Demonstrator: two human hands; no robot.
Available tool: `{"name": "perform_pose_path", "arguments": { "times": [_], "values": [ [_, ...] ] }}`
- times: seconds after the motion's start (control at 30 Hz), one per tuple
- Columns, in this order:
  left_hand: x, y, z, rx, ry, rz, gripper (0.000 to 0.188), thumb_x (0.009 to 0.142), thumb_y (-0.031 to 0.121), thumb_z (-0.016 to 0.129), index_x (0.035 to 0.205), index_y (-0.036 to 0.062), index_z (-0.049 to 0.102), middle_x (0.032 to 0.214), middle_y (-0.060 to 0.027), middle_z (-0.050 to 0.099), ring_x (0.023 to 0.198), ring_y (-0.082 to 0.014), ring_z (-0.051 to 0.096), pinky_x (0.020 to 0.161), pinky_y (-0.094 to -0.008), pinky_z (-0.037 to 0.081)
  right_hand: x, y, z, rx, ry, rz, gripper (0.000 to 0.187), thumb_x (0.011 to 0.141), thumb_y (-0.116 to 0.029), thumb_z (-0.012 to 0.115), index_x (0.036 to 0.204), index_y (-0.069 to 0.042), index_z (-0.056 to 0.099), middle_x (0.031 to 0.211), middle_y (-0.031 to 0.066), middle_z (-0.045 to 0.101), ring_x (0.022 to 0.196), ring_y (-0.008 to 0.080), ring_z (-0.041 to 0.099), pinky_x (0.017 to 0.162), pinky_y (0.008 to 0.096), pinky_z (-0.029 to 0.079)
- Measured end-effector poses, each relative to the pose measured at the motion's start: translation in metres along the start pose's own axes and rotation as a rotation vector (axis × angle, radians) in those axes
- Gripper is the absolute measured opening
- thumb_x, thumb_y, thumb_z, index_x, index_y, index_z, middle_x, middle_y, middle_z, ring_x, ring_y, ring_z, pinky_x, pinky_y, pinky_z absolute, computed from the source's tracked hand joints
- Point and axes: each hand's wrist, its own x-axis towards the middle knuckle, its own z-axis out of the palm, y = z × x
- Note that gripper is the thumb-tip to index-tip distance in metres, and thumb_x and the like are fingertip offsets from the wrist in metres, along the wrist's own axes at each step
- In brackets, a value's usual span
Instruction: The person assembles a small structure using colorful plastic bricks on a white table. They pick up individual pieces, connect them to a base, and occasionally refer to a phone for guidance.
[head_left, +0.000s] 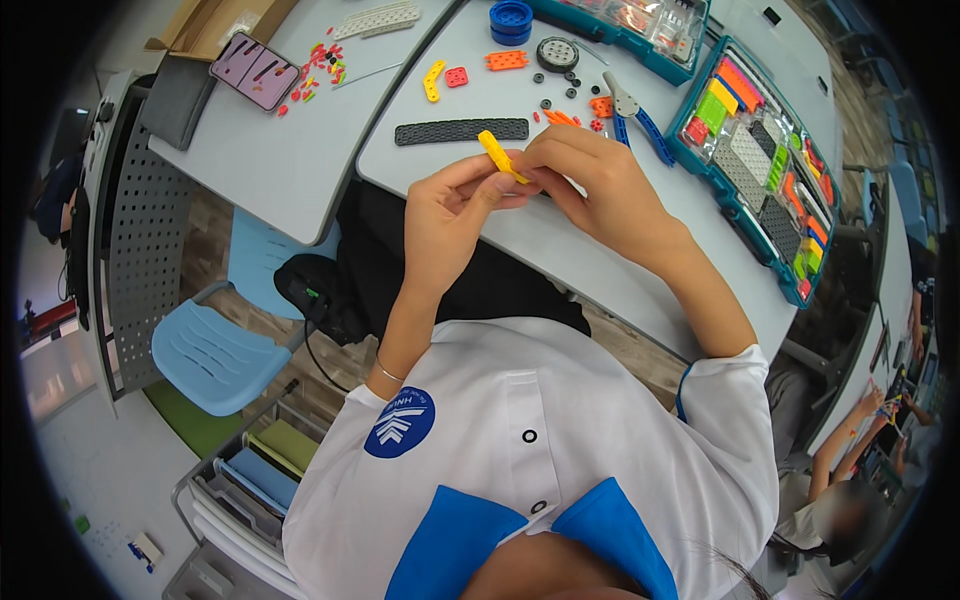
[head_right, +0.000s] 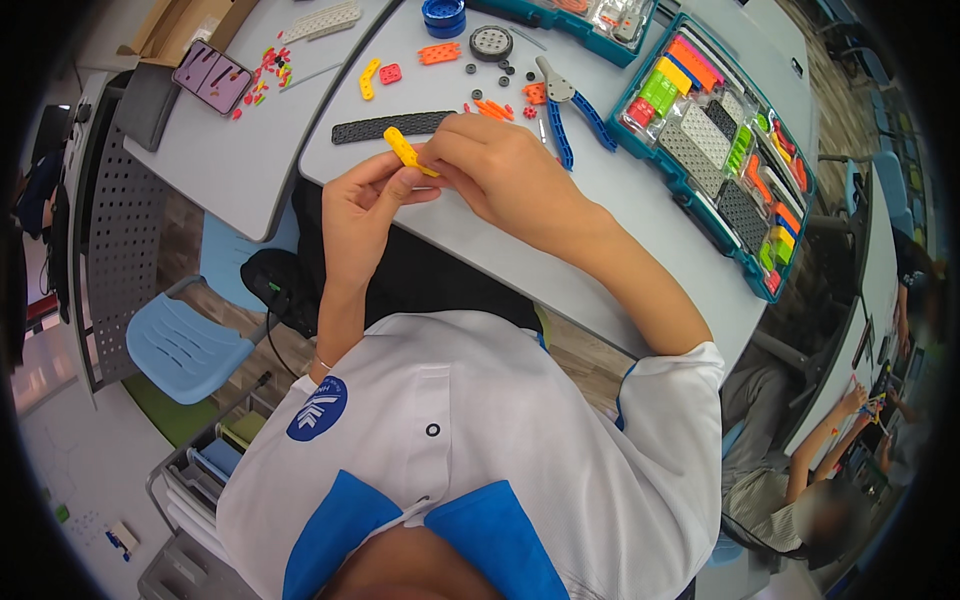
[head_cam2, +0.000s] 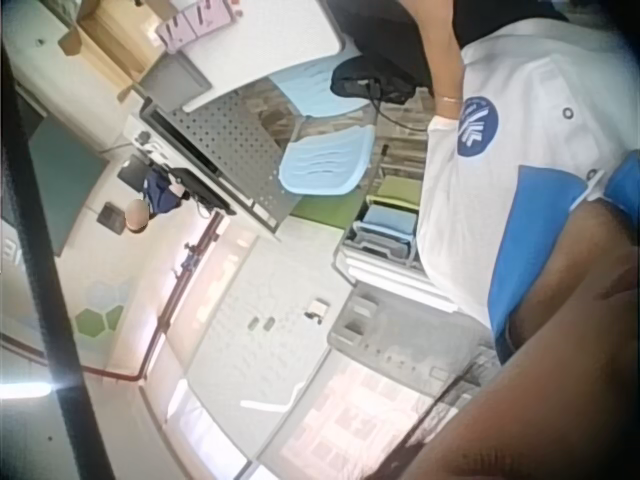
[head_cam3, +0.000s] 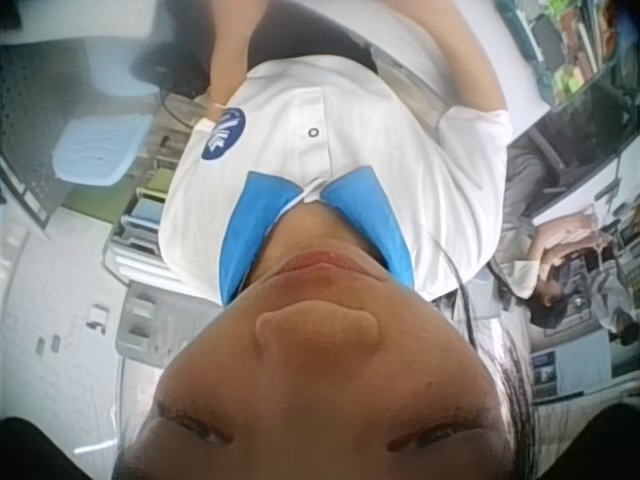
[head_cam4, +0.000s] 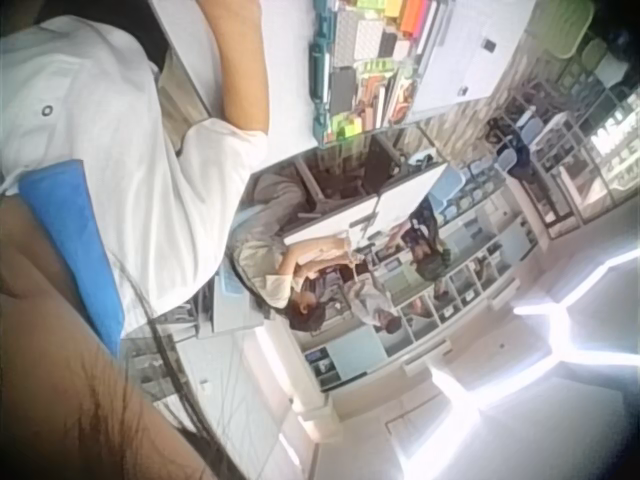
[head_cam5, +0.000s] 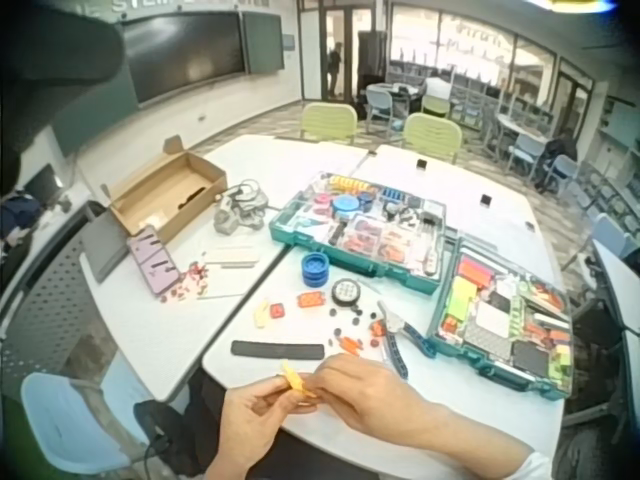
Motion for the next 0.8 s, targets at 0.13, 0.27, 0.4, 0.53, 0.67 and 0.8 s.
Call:
{"name": "perform_pose_path", "arguments": {
  "times": [0.13,0.27,0.4,0.53,0.67,0.8],
  "values": [
    [0.005,0.007,0.0,-0.016,-0.006,-0.001,0.03,0.1,0.011,0.061,0.121,-0.0105,0.063,0.108,-0.0185,0.07,0.095,-0.0258,0.073,0.082,-0.0326,0.063,0.005,0.0,-0.004,0.095,0.152,0.006,0.019,0.081,0.002,0.072,0.099,-0.004,0.074,0.097,0.0088,0.067,0.079,0.0211,0.066,0.065,0.0302,0.054],
    [0.007,0.013,0.007,-0.078,0.087,0.029,0.032,0.1,0.015,0.062,0.12,-0.0104,0.063,0.105,-0.0175,0.071,0.092,-0.0249,0.074,0.079,-0.0319,0.064,0.006,-0.003,-0.001,0.165,0.245,0.044,0.02,0.083,0.001,0.072,0.102,-0.006,0.075,0.099,0.0067,0.068,0.082,0.0155,0.067,0.063,0.0256,0.055],
    [0.006,0.012,0.006,-0.079,0.101,0.035,0.031,0.099,0.013,0.062,0.12,-0.0098,0.063,0.104,-0.0165,0.071,0.09,-0.0242,0.074,0.078,-0.0319,0.064,0.003,-0.003,0.007,0.155,0.27,0.023,0.022,0.082,0.001,0.074,0.102,-0.006,0.075,0.098,0.0063,0.068,0.081,0.0157,0.067,0.063,0.0257,0.054],
    [0.007,0.012,-0.003,-0.033,0.105,-0.004,0.029,0.099,0.012,0.062,0.119,-0.0089,0.064,0.107,-0.0172,0.071,0.09,-0.0242,0.074,0.076,-0.0311,0.063,0.004,0.003,0.007,0.126,0.189,0.081,0.018,0.083,-0.004,0.075,0.1,-0.005,0.074,0.097,0.0074,0.068,0.083,0.0193,0.066,0.071,0.0307,0.054],
    [0.009,0.01,-0.02,0.187,0.158,0.049,0.028,0.099,0.011,0.062,0.118,-0.0081,0.066,0.108,-0.0179,0.071,0.09,-0.0236,0.073,0.072,-0.0292,0.062,0.005,0.017,-0.008,-0.072,0.026,0.263,0.014,0.083,-0.01,0.074,0.096,-0.004,0.073,0.094,0.009,0.067,0.089,0.0235,0.063,0.081,0.0357,0.052],
    [0.008,0.008,-0.029,0.143,0.175,0.002,0.03,0.1,0.013,0.06,0.12,-0.0082,0.065,0.109,-0.0192,0.071,0.092,-0.0223,0.073,0.074,-0.0293,0.06,-0.006,0.044,-0.01,-0.451,-0.013,0.283,0.011,0.082,-0.01,0.074,0.091,-0.005,0.072,0.088,0.0095,0.065,0.094,0.026,0.062,0.086,0.0394,0.05]
  ]
}}
